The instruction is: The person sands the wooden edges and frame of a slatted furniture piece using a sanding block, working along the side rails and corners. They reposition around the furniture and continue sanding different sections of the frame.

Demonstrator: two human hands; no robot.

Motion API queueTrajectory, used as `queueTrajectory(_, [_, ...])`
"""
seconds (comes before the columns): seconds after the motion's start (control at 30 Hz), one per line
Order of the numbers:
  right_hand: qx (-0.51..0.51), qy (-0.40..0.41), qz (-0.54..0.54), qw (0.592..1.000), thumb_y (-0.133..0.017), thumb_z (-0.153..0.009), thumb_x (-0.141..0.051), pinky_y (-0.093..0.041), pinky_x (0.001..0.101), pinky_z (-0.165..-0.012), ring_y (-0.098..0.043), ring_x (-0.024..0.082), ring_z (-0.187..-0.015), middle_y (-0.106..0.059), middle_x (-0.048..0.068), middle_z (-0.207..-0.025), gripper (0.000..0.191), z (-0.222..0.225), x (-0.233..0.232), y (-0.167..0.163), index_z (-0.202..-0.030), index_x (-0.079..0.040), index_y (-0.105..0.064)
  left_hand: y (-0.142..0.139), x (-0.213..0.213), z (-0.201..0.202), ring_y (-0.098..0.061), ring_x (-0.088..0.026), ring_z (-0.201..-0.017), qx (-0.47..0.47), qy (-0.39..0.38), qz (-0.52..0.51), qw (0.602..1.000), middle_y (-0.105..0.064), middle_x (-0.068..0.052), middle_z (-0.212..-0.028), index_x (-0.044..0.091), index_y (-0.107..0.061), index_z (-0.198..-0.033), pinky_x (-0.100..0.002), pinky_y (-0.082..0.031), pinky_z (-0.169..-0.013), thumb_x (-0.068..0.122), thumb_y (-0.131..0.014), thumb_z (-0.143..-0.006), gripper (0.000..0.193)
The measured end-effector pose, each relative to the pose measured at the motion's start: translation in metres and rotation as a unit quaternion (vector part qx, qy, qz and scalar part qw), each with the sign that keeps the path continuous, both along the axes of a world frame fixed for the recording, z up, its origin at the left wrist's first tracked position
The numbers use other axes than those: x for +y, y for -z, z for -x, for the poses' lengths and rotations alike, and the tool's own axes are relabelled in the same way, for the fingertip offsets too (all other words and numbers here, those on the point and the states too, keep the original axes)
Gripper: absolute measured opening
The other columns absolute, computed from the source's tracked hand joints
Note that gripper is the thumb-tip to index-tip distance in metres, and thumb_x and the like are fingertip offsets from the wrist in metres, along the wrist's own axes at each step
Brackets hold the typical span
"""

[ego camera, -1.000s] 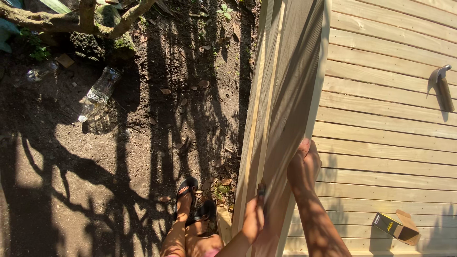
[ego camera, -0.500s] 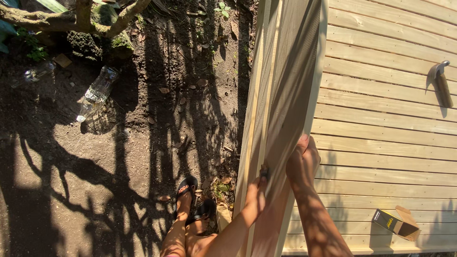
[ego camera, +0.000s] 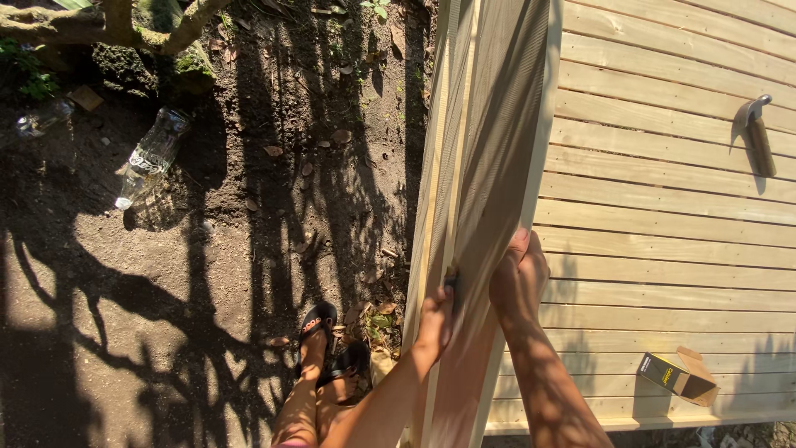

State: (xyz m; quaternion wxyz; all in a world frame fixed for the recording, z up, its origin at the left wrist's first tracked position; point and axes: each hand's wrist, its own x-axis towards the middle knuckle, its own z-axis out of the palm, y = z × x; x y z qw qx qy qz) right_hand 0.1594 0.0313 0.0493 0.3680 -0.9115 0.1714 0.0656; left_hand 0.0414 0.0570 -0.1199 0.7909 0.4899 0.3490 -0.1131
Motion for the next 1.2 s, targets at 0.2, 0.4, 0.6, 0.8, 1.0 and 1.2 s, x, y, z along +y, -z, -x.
queueTrajectory(0.2, [0.002,-0.005,0.017,1.000,-0.030,-0.106,-0.049,-0.053,0.0423,-0.079,-0.068,0.031,-0.084,-0.071,0.019,-0.089,0.059,-0.002,0.000,-0.001,-0.105,0.000,-0.064,0.020,-0.012,0.007,-0.054,-0.014,-0.085,-0.014,-0.200,0.165,0.966,-0.064,-0.001,-0.089,-0.005,-0.069,-0.101,-0.033,-0.044,-0.076,0.017,-0.062,-0.111,0.025])
queueTrajectory(0.4, [-0.023,-0.010,0.001,1.000,-0.031,-0.106,-0.048,-0.053,0.0423,-0.079,-0.068,0.031,-0.085,-0.071,0.018,-0.091,0.058,-0.001,-0.001,0.000,-0.109,0.000,-0.064,0.028,0.013,-0.085,-0.068,-0.024,-0.085,-0.019,0.033,-0.092,0.995,-0.076,-0.018,-0.095,0.002,-0.071,-0.121,-0.037,-0.052,-0.078,0.038,-0.046,-0.109,0.045])
queueTrajectory(0.6, [0.005,0.004,-0.003,1.000,-0.032,-0.107,-0.048,-0.053,0.0424,-0.079,-0.069,0.032,-0.085,-0.072,0.019,-0.089,0.058,0.000,0.001,-0.001,-0.105,0.000,-0.064,0.004,-0.002,-0.005,-0.067,-0.019,-0.101,-0.055,-0.053,-0.033,0.997,-0.075,-0.016,-0.113,0.005,-0.067,-0.131,-0.034,-0.051,-0.087,0.037,-0.048,-0.107,0.044])
queueTrajectory(0.8, [-0.013,-0.006,0.015,1.000,-0.031,-0.106,-0.049,-0.052,0.0422,-0.080,-0.069,0.032,-0.086,-0.071,0.018,-0.090,0.059,-0.001,-0.002,0.002,-0.104,-0.001,-0.065,0.025,0.013,-0.117,-0.069,-0.023,-0.106,-0.030,-0.013,-0.038,0.999,-0.075,-0.015,-0.114,0.009,-0.063,-0.138,-0.036,-0.054,-0.090,0.040,-0.045,-0.108,0.047])
queueTrajectory(1.0, [0.000,0.001,-0.001,1.000,-0.031,-0.105,-0.052,-0.053,0.0422,-0.078,-0.069,0.030,-0.084,-0.071,0.017,-0.089,0.060,-0.001,0.000,0.002,-0.105,-0.002,-0.064,0.008,0.020,-0.062,-0.068,-0.029,-0.094,-0.031,0.061,-0.075,0.995,-0.074,-0.019,-0.105,0.013,-0.064,-0.142,-0.041,-0.050,-0.081,0.035,-0.046,-0.108,0.044])
queueTrajectory(1.2, [0.000,0.000,0.016,1.000,-0.032,-0.106,-0.052,-0.052,0.0427,-0.078,-0.068,0.031,-0.083,-0.070,0.018,-0.087,0.061,-0.001,0.001,0.000,-0.103,0.000,-0.065,0.012,0.012,-0.043,-0.069,-0.022,-0.094,-0.080,-0.016,-0.097,0.992,-0.075,-0.015,-0.101,0.006,-0.067,-0.132,-0.037,-0.051,-0.080,0.034,-0.049,-0.108,0.041])
